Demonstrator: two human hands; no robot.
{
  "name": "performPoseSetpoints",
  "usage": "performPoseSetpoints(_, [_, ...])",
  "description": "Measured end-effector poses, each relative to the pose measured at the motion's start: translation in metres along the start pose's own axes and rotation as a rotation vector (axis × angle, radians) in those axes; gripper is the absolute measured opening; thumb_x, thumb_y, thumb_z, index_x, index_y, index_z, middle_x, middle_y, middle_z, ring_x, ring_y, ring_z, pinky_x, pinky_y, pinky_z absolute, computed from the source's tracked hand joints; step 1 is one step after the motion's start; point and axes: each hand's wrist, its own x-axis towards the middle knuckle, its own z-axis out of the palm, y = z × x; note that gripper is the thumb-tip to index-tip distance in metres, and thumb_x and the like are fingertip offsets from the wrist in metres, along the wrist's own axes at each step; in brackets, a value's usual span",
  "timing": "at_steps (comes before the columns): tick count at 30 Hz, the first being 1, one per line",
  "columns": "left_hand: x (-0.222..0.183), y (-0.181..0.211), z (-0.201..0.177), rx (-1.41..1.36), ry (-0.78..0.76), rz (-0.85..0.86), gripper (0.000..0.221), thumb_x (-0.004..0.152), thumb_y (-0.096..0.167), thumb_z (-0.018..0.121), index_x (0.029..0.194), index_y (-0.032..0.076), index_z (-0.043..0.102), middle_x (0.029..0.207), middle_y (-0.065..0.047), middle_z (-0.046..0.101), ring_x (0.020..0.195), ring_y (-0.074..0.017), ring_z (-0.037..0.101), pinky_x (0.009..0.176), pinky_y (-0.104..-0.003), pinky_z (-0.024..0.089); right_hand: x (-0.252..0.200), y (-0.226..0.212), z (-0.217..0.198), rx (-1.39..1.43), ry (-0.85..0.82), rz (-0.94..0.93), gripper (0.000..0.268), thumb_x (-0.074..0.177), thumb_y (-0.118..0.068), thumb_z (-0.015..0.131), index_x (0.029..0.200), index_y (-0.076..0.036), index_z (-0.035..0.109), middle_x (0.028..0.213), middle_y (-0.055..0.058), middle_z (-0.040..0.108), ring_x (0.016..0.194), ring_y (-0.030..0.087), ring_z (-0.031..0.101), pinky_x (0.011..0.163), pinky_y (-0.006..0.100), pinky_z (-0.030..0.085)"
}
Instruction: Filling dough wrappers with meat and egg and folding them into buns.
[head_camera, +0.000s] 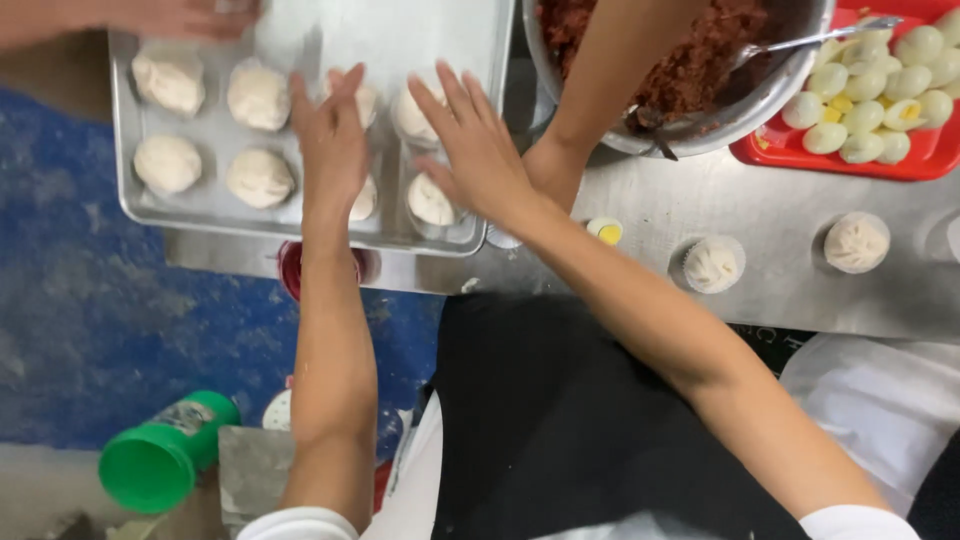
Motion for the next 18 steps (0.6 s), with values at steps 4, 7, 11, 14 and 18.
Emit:
performPoseSetpoints(4, [-0.015, 0.013, -0.006, -0.210, -0.027, 0.034, 0.063, 0.113, 0.049, 0.031, 0.154, 0.003, 0.023, 0.154, -0.017, 0.052, 0.151, -0.0336, 0.039, 0.126, -0.044, 0.023, -0.088, 0.007, -0.045, 0.421, -0.081, 0.039, 0.059, 0.095, -0.022, 0.076, 0.147, -0.008, 0.052, 0.140, 0.021, 0.059, 0.124, 0.037, 0.059, 0.102, 0.045, 0.050])
performPoseSetpoints(7, [-0.023, 0.033, 0.005, -0.242, -0.064, 0.077, 0.070, 0.115, 0.049, 0.029, 0.162, 0.000, 0.010, 0.150, -0.009, 0.067, 0.154, -0.0287, 0.044, 0.130, -0.043, 0.025, -0.159, 0.030, -0.068, 0.542, -0.133, 0.292, 0.044, 0.094, -0.020, 0.074, 0.135, -0.007, 0.063, 0.120, 0.015, 0.073, 0.104, 0.027, 0.072, 0.088, 0.039, 0.058])
performPoseSetpoints(11, [-0.030, 0.057, 0.020, -0.187, -0.072, 0.238, 0.063, 0.121, 0.048, 0.027, 0.163, 0.002, 0.020, 0.152, -0.012, 0.069, 0.161, -0.0298, 0.032, 0.135, -0.045, 0.021, -0.249, 0.080, -0.071, 0.342, -0.070, 0.820, 0.026, 0.096, -0.012, 0.069, 0.121, -0.006, 0.073, 0.099, 0.013, 0.077, 0.081, 0.024, 0.073, 0.075, 0.036, 0.058])
performPoseSetpoints(14, [-0.036, 0.074, 0.026, -0.249, -0.075, 0.321, 0.062, 0.123, 0.050, 0.029, 0.162, 0.003, 0.024, 0.152, -0.015, 0.068, 0.162, -0.0300, 0.031, 0.137, -0.045, 0.023, -0.289, 0.111, -0.084, 0.084, 0.335, 0.851, 0.024, 0.098, -0.010, 0.071, 0.120, -0.001, 0.071, 0.110, 0.017, 0.072, 0.088, 0.028, 0.070, 0.078, 0.037, 0.056])
performPoseSetpoints(18, [-0.048, 0.099, 0.031, -0.301, -0.101, 0.389, 0.061, 0.124, 0.050, 0.029, 0.162, 0.003, 0.029, 0.152, -0.016, 0.066, 0.160, -0.0290, 0.035, 0.135, -0.044, 0.025, -0.366, 0.215, -0.066, -0.049, 0.632, 0.834, 0.035, 0.100, -0.008, 0.076, 0.131, 0.003, 0.066, 0.125, 0.019, 0.071, 0.113, 0.032, 0.069, 0.100, 0.040, 0.055])
